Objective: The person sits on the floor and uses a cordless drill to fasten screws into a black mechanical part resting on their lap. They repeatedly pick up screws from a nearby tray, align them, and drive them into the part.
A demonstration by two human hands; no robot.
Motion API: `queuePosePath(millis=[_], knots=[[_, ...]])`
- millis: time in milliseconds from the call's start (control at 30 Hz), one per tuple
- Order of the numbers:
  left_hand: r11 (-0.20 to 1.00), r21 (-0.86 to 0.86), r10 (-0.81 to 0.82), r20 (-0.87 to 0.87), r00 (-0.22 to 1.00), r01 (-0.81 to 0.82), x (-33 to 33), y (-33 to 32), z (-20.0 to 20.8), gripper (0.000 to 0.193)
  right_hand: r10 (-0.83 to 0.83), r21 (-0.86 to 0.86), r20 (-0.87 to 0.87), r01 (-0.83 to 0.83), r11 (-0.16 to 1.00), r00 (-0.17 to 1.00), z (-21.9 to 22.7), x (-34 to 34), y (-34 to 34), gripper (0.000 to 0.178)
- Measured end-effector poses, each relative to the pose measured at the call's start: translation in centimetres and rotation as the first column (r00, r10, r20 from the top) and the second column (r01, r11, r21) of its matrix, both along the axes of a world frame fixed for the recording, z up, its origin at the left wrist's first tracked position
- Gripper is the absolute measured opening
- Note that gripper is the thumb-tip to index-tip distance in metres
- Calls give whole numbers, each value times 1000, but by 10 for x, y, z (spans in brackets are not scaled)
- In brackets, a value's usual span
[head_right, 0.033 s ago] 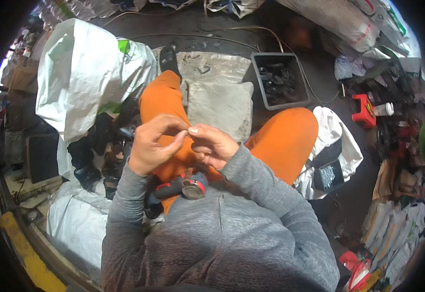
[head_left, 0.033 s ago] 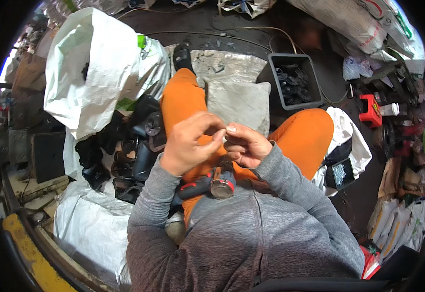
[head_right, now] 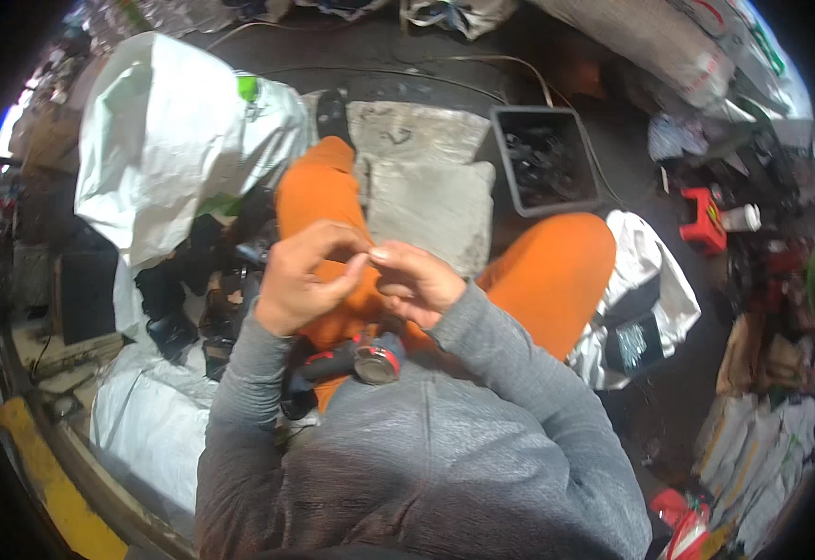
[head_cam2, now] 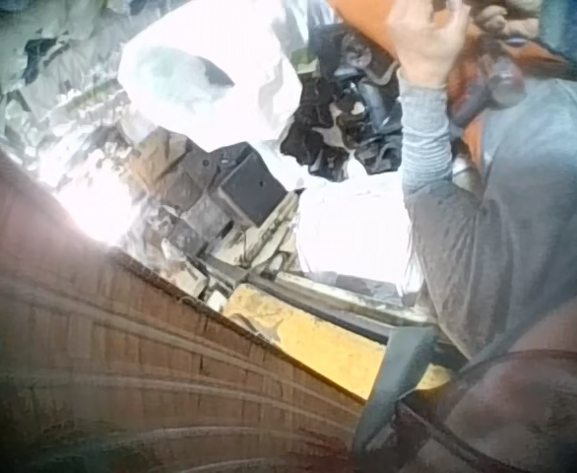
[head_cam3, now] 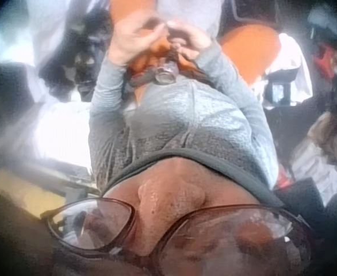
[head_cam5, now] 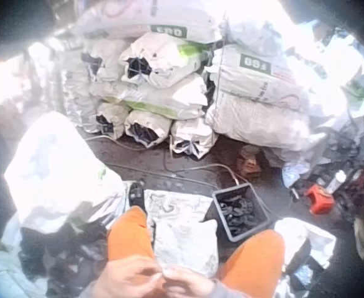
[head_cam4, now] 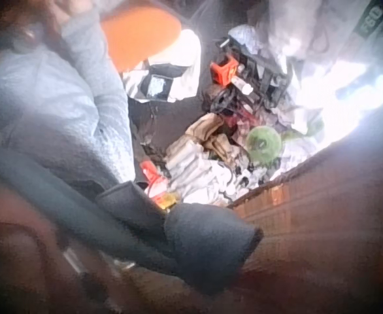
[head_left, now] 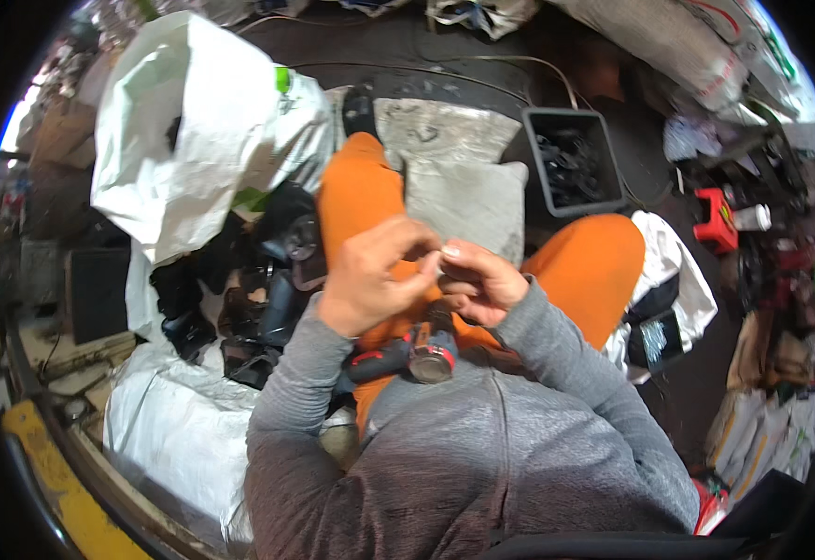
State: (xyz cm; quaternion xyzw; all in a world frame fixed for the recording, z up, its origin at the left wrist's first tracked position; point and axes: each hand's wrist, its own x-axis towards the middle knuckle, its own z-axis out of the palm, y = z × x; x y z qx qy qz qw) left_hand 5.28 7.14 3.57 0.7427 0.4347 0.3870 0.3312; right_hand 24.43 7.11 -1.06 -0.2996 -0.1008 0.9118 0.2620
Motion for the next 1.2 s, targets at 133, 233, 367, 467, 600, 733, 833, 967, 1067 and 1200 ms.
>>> queuePosePath(millis=[133, 233, 367, 467, 600, 733, 833, 967, 1067, 1200], knots=[[948, 302, 120, -63, 991, -96, -18, 16, 38, 6, -57, -13, 20, 57, 998, 998, -19, 11, -1, 15], [787, 234, 494, 315, 810, -571, -101, 58, 73, 13, -195, 32, 102, 192, 981, 976, -25, 27, 6, 30], [525, 314, 846, -292, 446, -791, -292, 152, 52, 33, -268, -14, 120, 271, 962, 956, -39, 47, 15, 29], [525, 233, 729, -619, 291, -819, -359, 194, -46, 46, -309, -41, 159, 319, 947, 938, -57, 63, 14, 33], [590, 106, 526, -802, 282, -800, -208, 233, -166, 45, -420, -73, 189, 439, 895, 888, -83, 98, 13, 27], [579, 280, 499, -864, 62, -765, -176, 216, -190, 51, -439, -46, 240, 461, 886, 866, -62, 88, 21, 25], [431, 78, 715, -638, 288, -899, -210, 212, -129, 53, -495, 2, 252, 512, 859, 831, -64, 101, 23, 27], [303, 115, 594, -799, 93, -946, -260, 228, -87, 65, -536, -11, 273, 559, 829, 799, -79, 110, 25, 27], [449, 118, 351, -935, 53, -886, -267, 255, -105, 78, -554, -40, 283, 587, 809, 783, -73, 109, 21, 26], [673, -72, 164, -956, 244, -736, -407, 267, -127, 75, -569, 80, 265, 570, 818, 779, -49, 103, 25, 26]])
